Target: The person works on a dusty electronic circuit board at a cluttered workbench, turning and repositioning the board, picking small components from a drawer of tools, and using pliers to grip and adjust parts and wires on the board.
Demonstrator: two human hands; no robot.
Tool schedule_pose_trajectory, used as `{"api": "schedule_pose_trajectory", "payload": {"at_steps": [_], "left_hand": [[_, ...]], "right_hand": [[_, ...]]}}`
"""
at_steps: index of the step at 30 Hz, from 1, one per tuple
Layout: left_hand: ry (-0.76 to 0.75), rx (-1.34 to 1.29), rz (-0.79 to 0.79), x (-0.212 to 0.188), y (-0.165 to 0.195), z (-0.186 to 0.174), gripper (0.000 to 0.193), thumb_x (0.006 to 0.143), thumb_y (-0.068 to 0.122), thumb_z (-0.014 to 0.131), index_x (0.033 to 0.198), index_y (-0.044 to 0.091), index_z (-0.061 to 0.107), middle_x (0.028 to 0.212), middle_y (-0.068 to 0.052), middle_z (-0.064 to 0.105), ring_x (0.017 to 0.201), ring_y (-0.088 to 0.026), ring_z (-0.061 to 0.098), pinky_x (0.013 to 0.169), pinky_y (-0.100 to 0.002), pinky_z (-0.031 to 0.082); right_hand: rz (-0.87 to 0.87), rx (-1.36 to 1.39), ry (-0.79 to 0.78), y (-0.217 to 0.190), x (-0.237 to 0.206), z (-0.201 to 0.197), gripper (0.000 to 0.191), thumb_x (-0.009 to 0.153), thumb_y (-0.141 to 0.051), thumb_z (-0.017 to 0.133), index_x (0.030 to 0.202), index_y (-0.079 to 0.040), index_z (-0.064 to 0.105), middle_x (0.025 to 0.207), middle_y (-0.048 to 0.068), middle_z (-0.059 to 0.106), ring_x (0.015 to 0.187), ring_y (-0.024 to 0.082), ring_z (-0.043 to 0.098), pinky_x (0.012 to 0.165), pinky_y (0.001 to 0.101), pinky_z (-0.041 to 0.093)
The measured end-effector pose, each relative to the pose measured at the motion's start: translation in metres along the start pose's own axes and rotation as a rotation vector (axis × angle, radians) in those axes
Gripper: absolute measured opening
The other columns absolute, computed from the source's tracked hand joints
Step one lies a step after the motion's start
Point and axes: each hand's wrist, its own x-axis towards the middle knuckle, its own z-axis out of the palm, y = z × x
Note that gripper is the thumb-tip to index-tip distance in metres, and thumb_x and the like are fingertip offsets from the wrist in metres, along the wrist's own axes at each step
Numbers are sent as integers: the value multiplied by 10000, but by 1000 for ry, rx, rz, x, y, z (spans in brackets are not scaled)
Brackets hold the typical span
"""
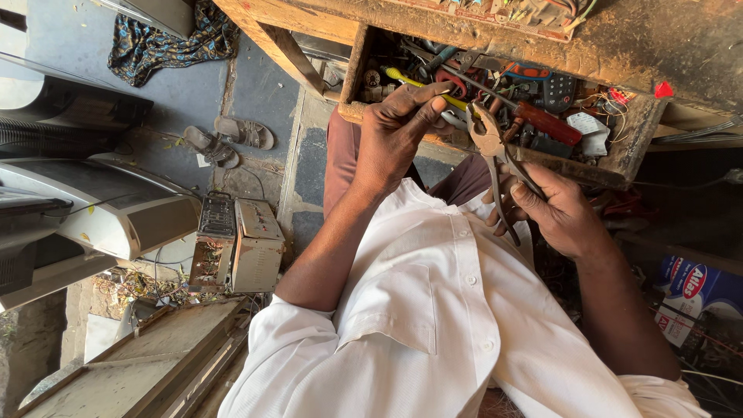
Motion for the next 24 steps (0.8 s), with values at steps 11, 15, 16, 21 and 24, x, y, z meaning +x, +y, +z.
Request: {"api": "schedule_pose_trajectory", "payload": {"at_steps": [11, 15, 16, 21, 24], "left_hand": [[-67, 82, 32, -3, 1, -2, 284, 1044, 123, 686, 1287, -22, 709, 1112, -64, 654, 921, -135, 728, 830, -276, 615], [-109, 98, 34, -3, 3, 0, 277, 1057, 131, 653, 1295, -3, 700, 1129, -43, 628, 965, -123, 730, 866, -280, 631], [-120, 102, 36, -2, 3, 0, 278, 1059, 132, 645, 1299, 3, 696, 1134, -36, 620, 981, -117, 726, 880, -283, 638], [-139, 236, 57, -4, 8, -2, 267, 1074, 124, 637, 1317, 35, 703, 1074, -26, 606, 972, -99, 698, 882, -262, 624], [-148, 266, 60, -3, 8, -2, 255, 1076, 122, 631, 1306, 42, 708, 1076, -23, 622, 968, -89, 694, 876, -249, 621]], "right_hand": [[-38, -14, -34, -4, 2, 3, 366, 1079, -192, 481, 1351, 40, 558, 1079, 133, 684, 874, 201, 718, 657, 346, 633], [-21, -28, -42, -8, 3, 4, 362, 1075, -184, 476, 1348, 39, 553, 1070, 126, 683, 866, 200, 719, 646, 344, 632], [-16, -27, -35, -9, 4, 5, 368, 1069, -182, 477, 1359, 35, 547, 1068, 122, 685, 860, 199, 716, 642, 342, 630], [-10, -11, -28, -12, 3, 6, 372, 1073, -172, 486, 1374, 38, 547, 1062, 114, 689, 844, 194, 708, 653, 336, 622], [0, -15, -42, -12, 5, 5, 375, 1057, -172, 487, 1368, 30, 541, 1055, 104, 678, 836, 183, 709, 625, 333, 621]]}}
